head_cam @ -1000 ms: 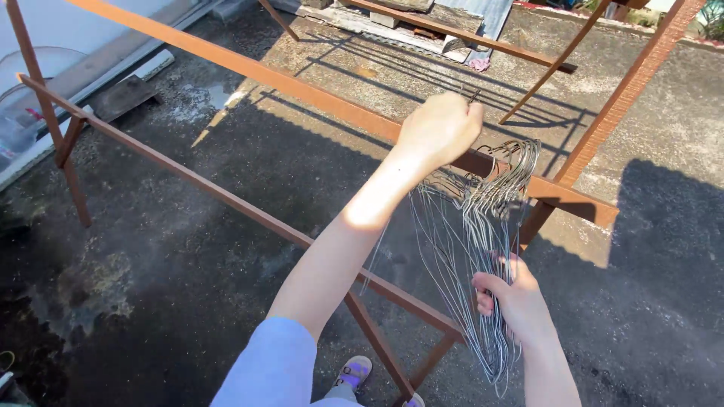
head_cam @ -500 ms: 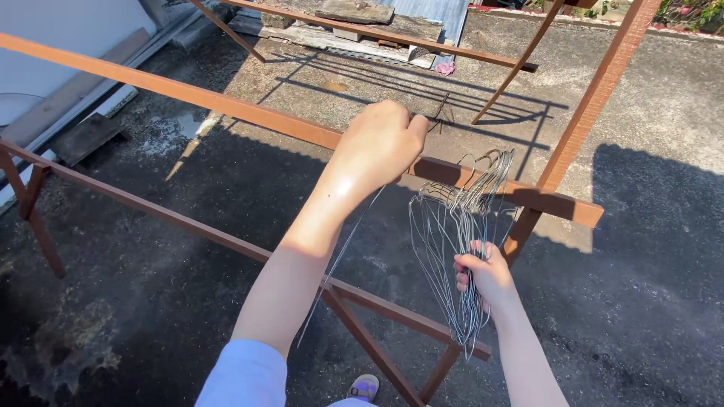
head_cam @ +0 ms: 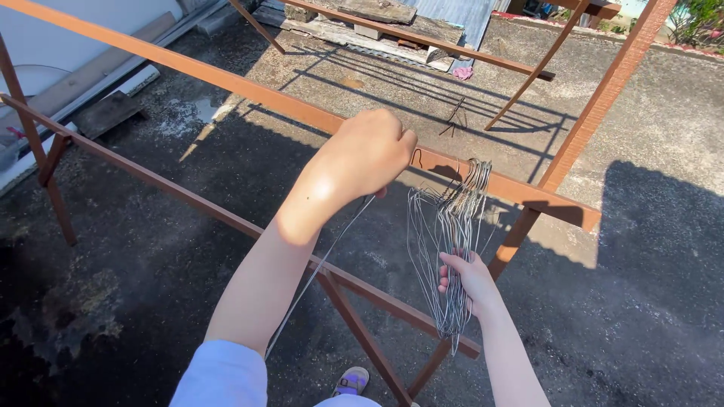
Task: Hanging a black garment on a wire hanger using clothespins and placing it on a drying rack.
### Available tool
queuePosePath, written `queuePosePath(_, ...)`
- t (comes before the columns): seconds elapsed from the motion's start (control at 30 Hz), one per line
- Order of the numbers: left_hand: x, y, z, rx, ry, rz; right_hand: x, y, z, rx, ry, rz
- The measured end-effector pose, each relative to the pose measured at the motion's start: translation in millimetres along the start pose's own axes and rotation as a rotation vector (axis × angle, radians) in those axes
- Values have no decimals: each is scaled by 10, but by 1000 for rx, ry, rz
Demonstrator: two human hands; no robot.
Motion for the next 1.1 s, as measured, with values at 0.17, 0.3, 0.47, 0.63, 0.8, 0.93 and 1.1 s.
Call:
queuePosePath(0.17,-328,-127,231,37,-231,-88,-21,-5,14,2,-34,-30)
queuePosePath(0.3,35,-621,779,-21,-257,-187,-90,-41,86,-20,-25,-31)
queuePosePath(0.47,772,-964,1498,-83,-75,-149,-176,-76,104,-11,-12,-9)
queuePosePath(0.63,1497,-1296,2348,-115,-44,-115,-94,-12,38,36,-61,-21)
queuePosePath(0.8,1595,-1323,2629,-52,76,-103,-103,17,56,67,-61,-30)
queuePosePath(0.93,1526,-1416,2734,60,118,-11,-174,-14,99,61,-16,-21)
queuePosePath(1.1,1448,-1509,2709,62,95,45,-97,112,60,41,27,-33)
Point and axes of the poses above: each hand's wrist, its own x-axis towards the middle knuckle, its own z-axis out of the palm, y = z × x, the point moved 2 cm from there along x, towards the middle knuckle
